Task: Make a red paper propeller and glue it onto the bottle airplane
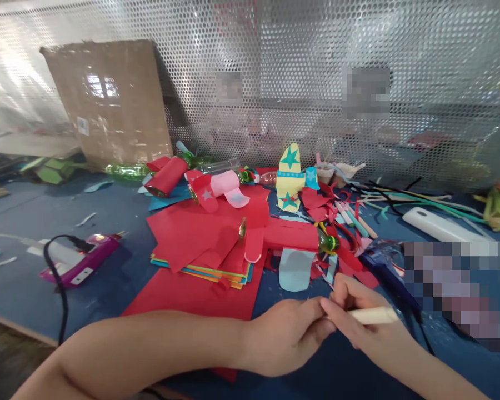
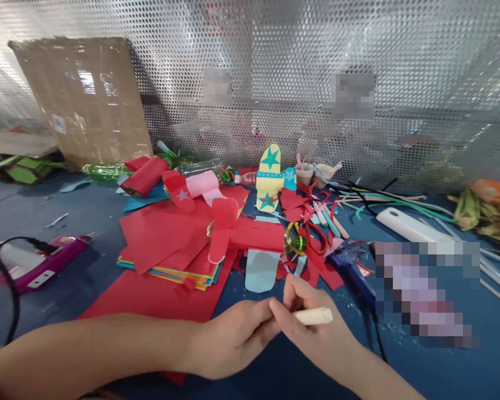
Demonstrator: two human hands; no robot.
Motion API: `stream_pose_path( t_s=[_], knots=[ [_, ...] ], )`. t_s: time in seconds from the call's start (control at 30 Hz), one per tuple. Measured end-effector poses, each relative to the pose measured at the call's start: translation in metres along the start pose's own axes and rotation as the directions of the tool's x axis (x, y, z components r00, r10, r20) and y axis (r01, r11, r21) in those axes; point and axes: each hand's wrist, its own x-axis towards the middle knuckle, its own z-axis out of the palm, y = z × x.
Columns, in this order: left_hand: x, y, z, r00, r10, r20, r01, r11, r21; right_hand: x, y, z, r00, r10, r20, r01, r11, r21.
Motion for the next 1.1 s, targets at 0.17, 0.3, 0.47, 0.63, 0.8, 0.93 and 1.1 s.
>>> stream_pose_path(
  t_s=[0.17,0.3,0.47,0.63,0.8,0.93,1.1],
  knots=[
    [-0.001,-0.002,-0.001,1.000,0.014,-0.009,-0.014,0.999,-0.036,0.001,0.005,0.003,0.997,0.073,0.007,-0.073,0.992,0.105],
    [0.001,0.000,-0.004,1.000,0.008,-0.006,-0.009,0.997,-0.076,0.000,0.007,0.002,0.990,0.136,0.030,-0.139,0.975,0.173],
    [0.003,0.008,-0.009,1.000,-0.013,0.013,0.015,0.991,-0.133,-0.004,-0.003,0.004,0.985,0.170,-0.003,-0.166,0.963,0.213],
    [0.004,0.011,-0.015,0.999,-0.046,0.025,0.048,0.995,-0.087,-0.006,-0.013,0.004,0.942,0.259,-0.211,-0.187,0.932,0.311],
    [0.008,0.008,-0.028,0.999,-0.042,-0.034,0.053,0.839,0.542,0.006,-0.013,-0.016,0.888,0.219,-0.403,0.074,0.799,0.597],
    [0.006,0.010,-0.029,0.999,-0.040,-0.017,0.039,0.656,0.754,0.016,-0.008,-0.022,0.788,0.238,-0.568,0.150,0.820,0.552],
    [-0.006,0.010,-0.007,0.992,-0.112,-0.063,0.104,0.419,0.902,0.009,0.001,-0.013,0.881,0.037,-0.471,0.072,0.975,0.211]
  ],
)
